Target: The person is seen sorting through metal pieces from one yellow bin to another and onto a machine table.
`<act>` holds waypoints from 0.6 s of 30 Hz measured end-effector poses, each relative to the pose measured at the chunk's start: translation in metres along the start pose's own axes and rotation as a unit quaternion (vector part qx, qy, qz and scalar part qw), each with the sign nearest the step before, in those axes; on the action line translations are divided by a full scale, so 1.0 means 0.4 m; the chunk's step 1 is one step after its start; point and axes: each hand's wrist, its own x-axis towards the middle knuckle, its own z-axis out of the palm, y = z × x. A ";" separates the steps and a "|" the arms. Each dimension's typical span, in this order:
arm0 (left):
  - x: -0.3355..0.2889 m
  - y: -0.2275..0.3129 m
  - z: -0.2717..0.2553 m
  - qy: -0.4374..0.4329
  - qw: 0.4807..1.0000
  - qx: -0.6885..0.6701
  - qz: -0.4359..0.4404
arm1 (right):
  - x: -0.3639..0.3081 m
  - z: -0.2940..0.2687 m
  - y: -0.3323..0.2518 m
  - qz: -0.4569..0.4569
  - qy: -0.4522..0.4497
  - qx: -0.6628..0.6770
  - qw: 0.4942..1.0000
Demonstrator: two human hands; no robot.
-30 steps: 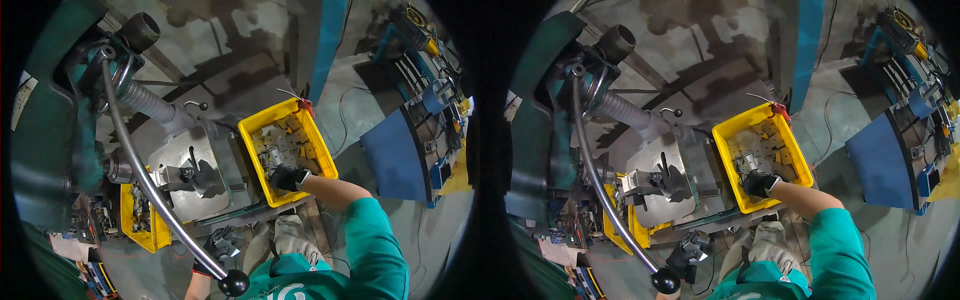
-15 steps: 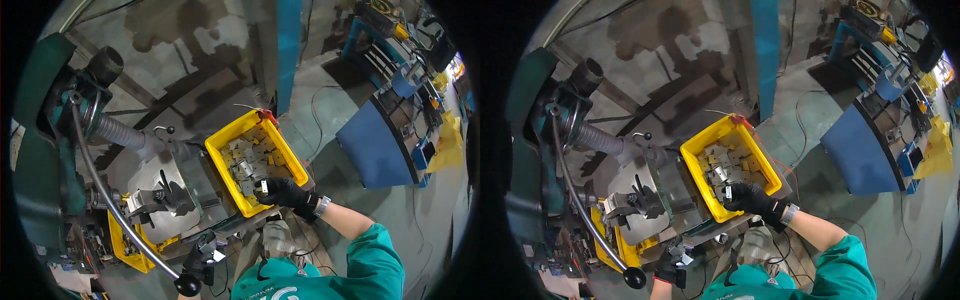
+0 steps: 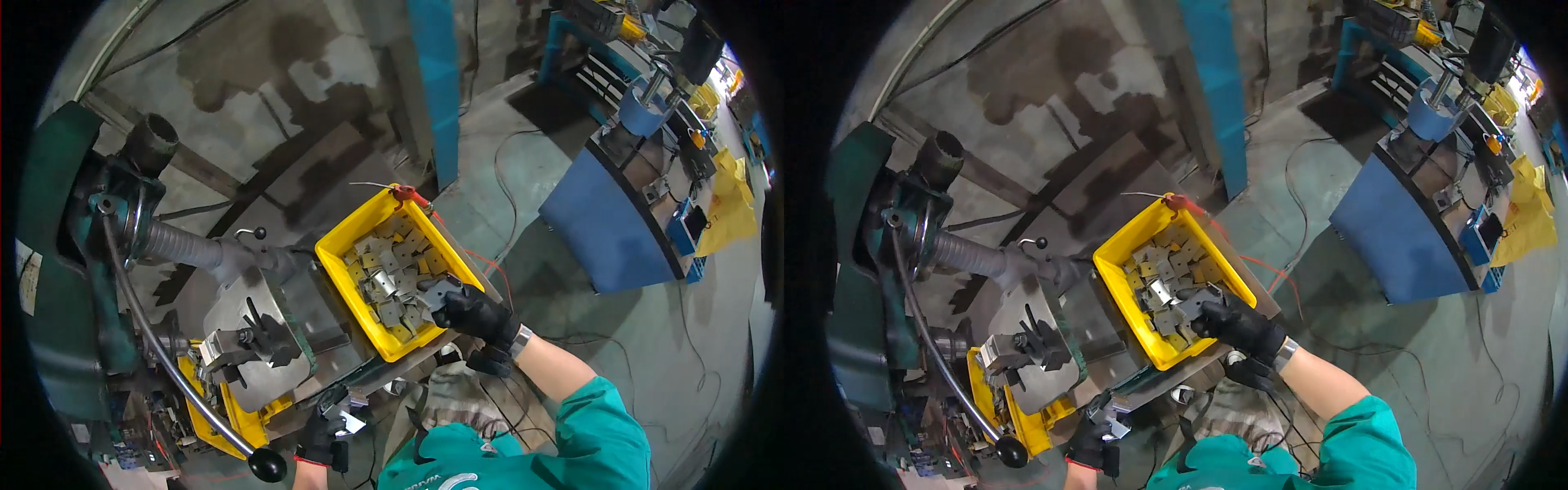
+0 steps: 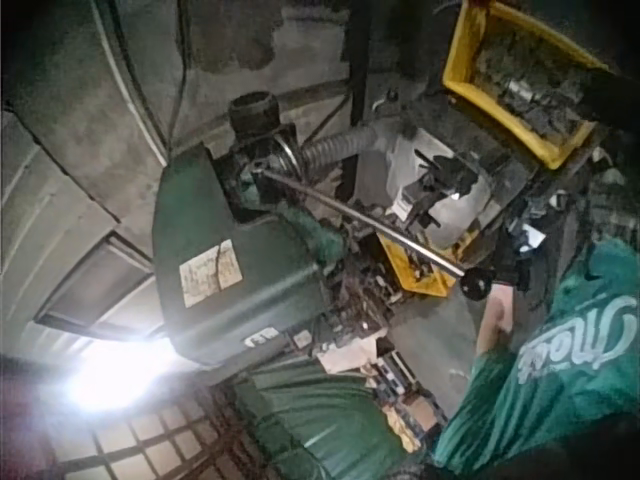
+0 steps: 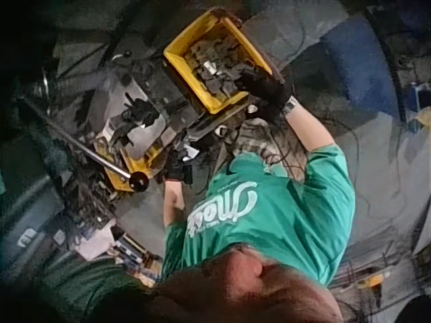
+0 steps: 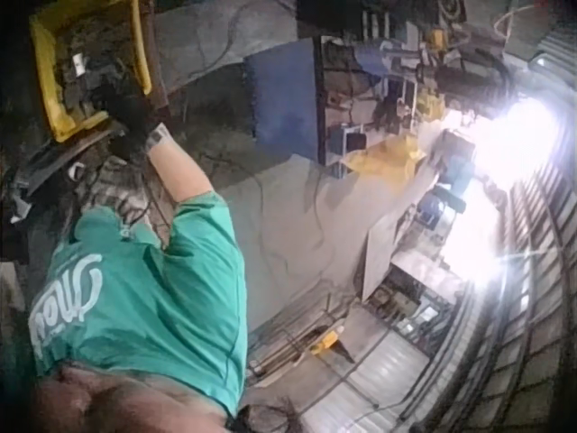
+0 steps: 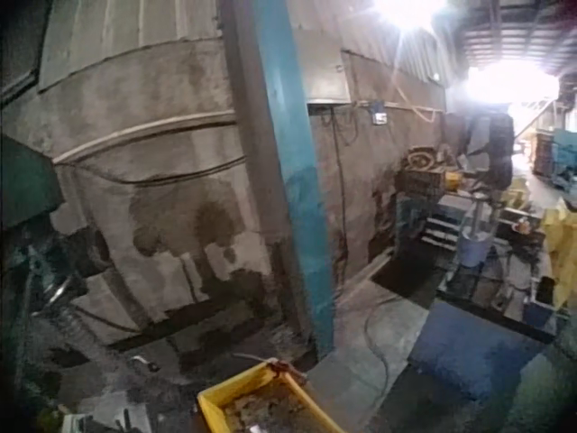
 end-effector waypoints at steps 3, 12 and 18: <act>-0.028 0.035 0.031 0.027 0.999 0.036 0.000 | -0.010 -0.021 0.005 0.003 -0.084 0.241 0.967; -0.042 0.124 0.153 0.019 0.996 0.067 -0.049 | -0.018 -0.025 0.014 -0.061 -0.119 0.427 0.894; -0.026 0.159 0.182 0.001 0.994 0.091 -0.067 | -0.024 -0.068 0.012 -0.089 -0.122 0.526 0.837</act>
